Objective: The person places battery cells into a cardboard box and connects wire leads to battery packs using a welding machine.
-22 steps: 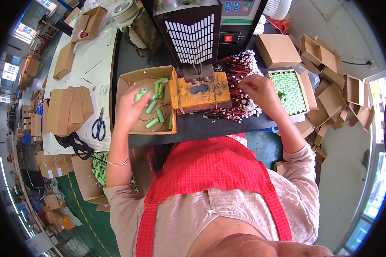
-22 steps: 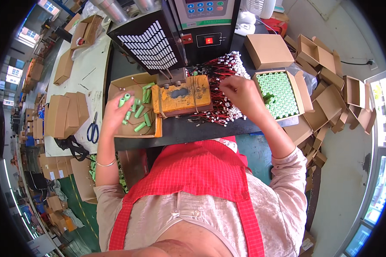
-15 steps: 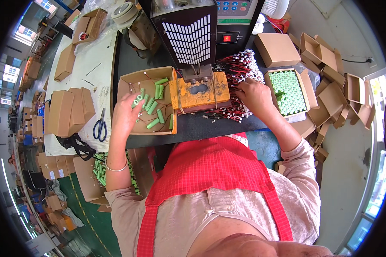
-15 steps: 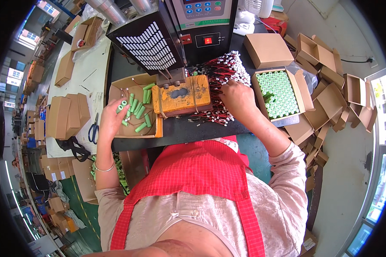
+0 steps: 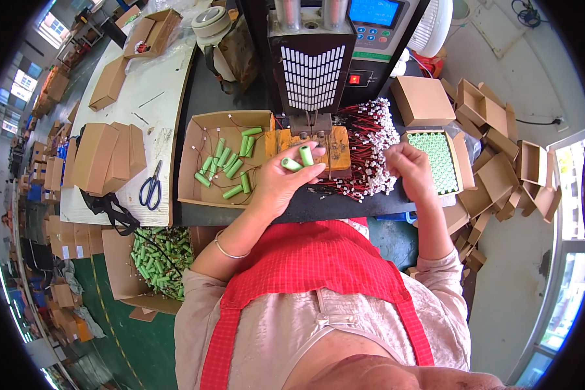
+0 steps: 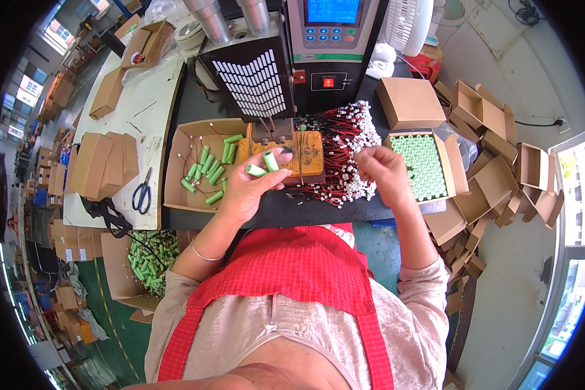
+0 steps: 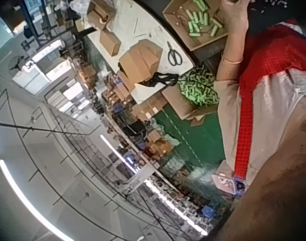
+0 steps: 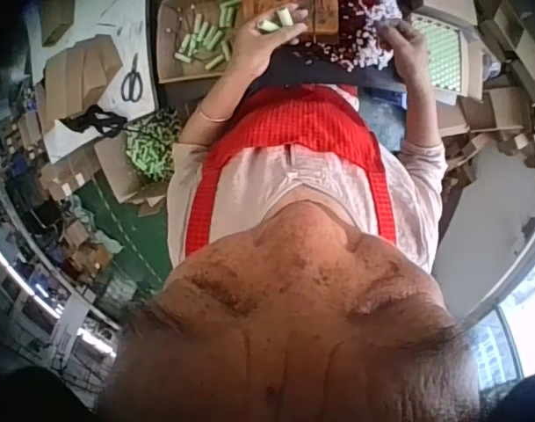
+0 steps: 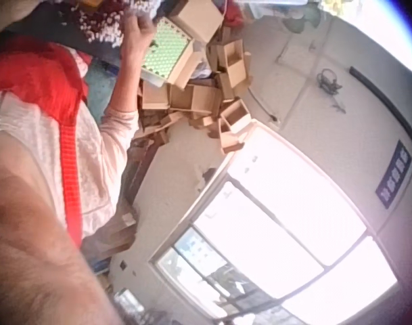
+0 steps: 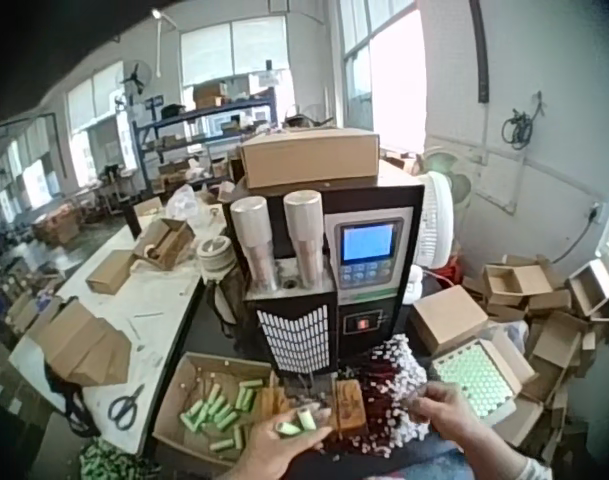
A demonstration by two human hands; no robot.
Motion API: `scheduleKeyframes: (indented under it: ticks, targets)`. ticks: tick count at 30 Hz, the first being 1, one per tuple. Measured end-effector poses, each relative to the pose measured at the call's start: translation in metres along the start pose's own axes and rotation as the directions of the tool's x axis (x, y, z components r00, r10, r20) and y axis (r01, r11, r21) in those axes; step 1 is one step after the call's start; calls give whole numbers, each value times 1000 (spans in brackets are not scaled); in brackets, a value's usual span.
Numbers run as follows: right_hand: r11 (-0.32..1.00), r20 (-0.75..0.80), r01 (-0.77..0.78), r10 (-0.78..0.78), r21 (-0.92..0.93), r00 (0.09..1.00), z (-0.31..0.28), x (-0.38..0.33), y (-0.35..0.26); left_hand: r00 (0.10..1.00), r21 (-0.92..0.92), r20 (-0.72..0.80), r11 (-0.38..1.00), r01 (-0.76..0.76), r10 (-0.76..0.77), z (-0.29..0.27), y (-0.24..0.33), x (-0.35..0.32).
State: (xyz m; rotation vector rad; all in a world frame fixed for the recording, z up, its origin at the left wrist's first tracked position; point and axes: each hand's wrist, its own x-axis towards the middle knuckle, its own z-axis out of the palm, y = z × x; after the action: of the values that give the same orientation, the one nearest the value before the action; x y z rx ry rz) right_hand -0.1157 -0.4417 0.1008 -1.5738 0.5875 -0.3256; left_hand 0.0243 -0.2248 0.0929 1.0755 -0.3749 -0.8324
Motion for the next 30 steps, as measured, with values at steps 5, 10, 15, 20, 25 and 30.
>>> scheduleKeyframes:
  ticks: [5,10,15,20,25,30]
  targets:
    - [995,202,-100,99,-1,975,22,-20,16,1000,-28,0,1000,0,0,5,-13,6]
    - [797,228,465,-405,-386,885,52,-26,-8,1000,-71,-21,997,1,-3,7,-19,4]
    - [972,182,197,-172,-127,968,75,-13,-6,999,-23,-19,999,-39,38,7,-13,4]
    - [978,189,176,-153,-115,970,75,12,-5,858,739,153,519,-428,490,-9,5,20]
    - [975,284,155,-105,-160,953,76,21,-10,854,812,187,413,-412,485,-14,2,31]
    - [971,313,155,-93,-180,945,79,27,-12,871,824,182,412,-389,457,-18,-1,35]
